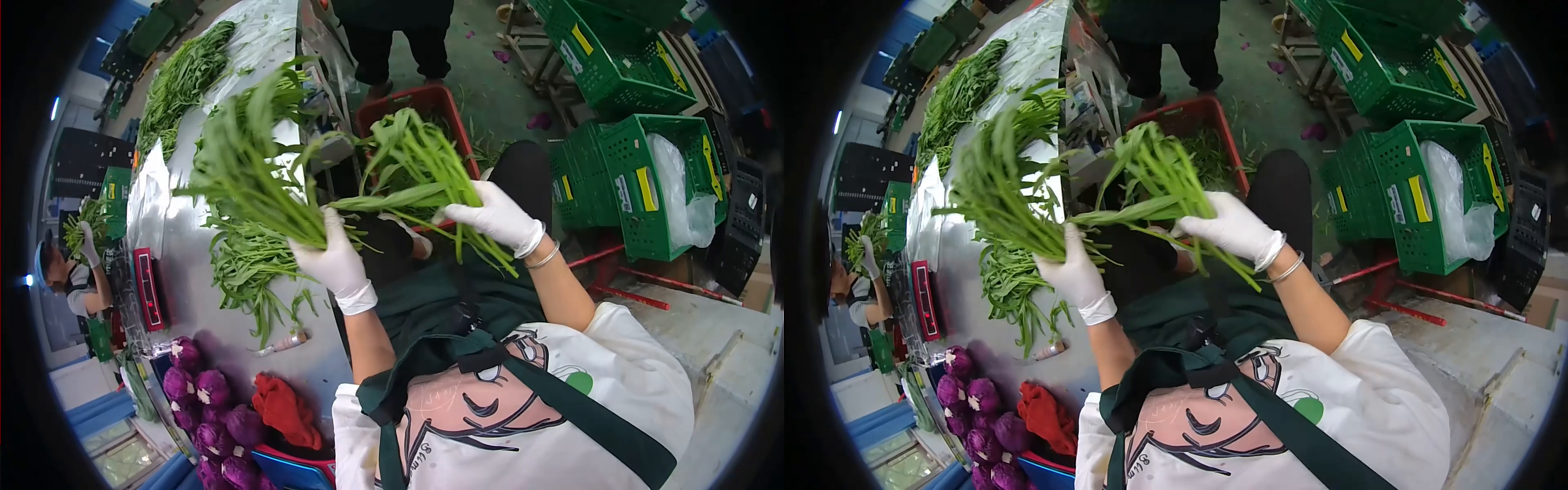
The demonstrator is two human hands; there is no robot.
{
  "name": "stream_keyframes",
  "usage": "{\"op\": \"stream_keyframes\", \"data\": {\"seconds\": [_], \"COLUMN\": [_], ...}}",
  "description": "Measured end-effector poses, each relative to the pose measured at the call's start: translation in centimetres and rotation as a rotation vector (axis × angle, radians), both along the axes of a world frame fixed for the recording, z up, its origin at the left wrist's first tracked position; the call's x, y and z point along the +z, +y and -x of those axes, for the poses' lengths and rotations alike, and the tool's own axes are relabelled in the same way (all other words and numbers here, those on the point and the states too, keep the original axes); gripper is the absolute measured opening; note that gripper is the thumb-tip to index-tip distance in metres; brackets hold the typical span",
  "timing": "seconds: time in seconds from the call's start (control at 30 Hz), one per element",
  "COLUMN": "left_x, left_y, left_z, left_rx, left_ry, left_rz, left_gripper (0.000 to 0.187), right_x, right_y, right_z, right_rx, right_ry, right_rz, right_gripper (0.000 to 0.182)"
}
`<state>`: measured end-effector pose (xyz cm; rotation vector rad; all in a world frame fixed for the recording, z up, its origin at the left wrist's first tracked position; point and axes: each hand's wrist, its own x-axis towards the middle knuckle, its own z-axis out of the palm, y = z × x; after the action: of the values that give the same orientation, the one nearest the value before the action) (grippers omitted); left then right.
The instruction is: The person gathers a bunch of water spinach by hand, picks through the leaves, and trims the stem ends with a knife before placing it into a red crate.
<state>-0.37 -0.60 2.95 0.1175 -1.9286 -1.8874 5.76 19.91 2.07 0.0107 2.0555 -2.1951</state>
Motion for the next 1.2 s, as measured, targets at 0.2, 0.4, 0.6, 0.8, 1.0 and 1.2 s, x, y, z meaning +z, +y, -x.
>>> {"op": "stream_keyframes", "data": {"seconds": [0.2, 0.4, 0.6, 0.8, 1.0, 1.2], "left_x": [1.2, -2.3, -2.1, -3.8, -2.9, 0.7], "left_y": [-3.7, -1.7, -0.3, -0.1, -0.6, 0.2], "left_z": [4.2, 7.0, 5.0, 2.3, -0.7, -2.5], "left_rx": [0.053, -0.371, -0.482, -0.631, -0.863, -0.92], "left_ry": [-0.004, -0.291, -0.39, -0.454, -0.346, -0.312], "left_rz": [-0.172, -0.007, 0.077, -0.429, -0.764, -0.798], "left_gripper": [0.017, 0.029, 0.028, 0.023, 0.036, 0.033], "right_x": [1.1, 1.7, 2.5, -3.8, -4.9, -6.5], "right_y": [5.8, 5.9, 4.7, 2.8, 2.5, 1.6], "right_z": [-2.0, -2.3, -1.5, 1.9, 2.3, 0.9], "right_rx": [-0.159, -0.168, -0.075, -0.124, -0.048, -0.06], "right_ry": [-0.168, -0.013, -0.013, -0.251, -0.221, -0.403], "right_rz": [0.076, 0.152, 0.299, 0.133, 0.516, 0.6], "right_gripper": [0.025, 0.03, 0.035, 0.025, 0.03, 0.019]}}
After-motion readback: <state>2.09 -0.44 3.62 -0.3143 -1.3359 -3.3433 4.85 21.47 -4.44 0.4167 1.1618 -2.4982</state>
